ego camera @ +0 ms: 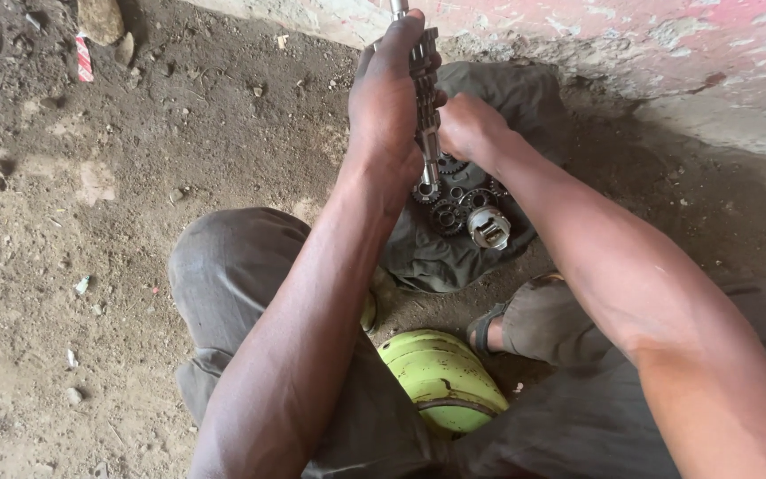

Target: The person sits on the ground and assembles a gear shaft by sliding multiple gears and washers onto a metal shaft. They repeatedly pick up individual gears, align them, and slide them into place, occasionally rotating the shaft to check fit.

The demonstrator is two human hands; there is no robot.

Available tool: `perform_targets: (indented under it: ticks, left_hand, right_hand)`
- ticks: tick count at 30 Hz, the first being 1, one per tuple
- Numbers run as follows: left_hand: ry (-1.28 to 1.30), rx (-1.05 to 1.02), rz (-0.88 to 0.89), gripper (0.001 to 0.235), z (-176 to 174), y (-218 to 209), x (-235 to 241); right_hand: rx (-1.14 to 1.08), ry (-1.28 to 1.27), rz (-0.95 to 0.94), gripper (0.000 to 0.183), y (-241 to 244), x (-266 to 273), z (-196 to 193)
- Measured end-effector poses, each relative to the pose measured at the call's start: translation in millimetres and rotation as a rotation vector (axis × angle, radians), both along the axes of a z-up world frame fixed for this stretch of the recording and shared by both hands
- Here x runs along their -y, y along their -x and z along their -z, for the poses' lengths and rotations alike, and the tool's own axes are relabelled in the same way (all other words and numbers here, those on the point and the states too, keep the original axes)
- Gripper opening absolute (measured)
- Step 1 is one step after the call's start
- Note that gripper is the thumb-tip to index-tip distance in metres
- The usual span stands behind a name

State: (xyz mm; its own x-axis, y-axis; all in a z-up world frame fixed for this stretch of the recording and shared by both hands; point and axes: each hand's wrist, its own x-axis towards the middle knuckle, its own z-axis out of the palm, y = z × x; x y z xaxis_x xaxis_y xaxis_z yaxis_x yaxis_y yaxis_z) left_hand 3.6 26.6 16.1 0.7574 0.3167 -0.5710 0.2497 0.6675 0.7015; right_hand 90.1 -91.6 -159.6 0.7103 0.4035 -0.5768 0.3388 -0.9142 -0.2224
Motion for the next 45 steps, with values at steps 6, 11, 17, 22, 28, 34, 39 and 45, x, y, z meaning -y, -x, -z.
perform_targets:
  ticks: [6,11,17,22,28,34,39,45]
  left_hand:
    - [0.045,0.012,0.025,0.029,0,2,0]
    - [0.022,0.010,0.030,0.029,-2,2,-1]
    - [0.045,0.002,0.038,0.029,-3,3,-2]
    - [0.071,-0.006,0.014,0.030,-4,2,3]
    - [-0.009,0.017,0.061,0.029,-1,4,-1]
    - [-0.095,0.004,0.114,0.033,-9,6,-5]
    - [-0.048,-0.004,0.083,0.041,-11,5,-5]
    - [-0.027,0.029,0.054,0.029,-3,1,-2]
  right_hand:
    - [0.071,-0.091,0.061,0.036,21,14,4]
    - [0.274,-0.221,-0.064,0.016,41,27,18]
    - [0.369,-0.294,-0.018,0.012,51,31,28]
    - [0.261,-0.236,-0.013,0.017,52,35,22]
    - [0.347,-0.488,-0.115,0.019,71,36,35]
    - [0.380,-0.508,-0.284,0.035,90,35,60]
    - [0.502,-0.390,-0.320,0.030,95,39,67]
    - [0.492,-0.320,-0.309,0.039,99,32,66]
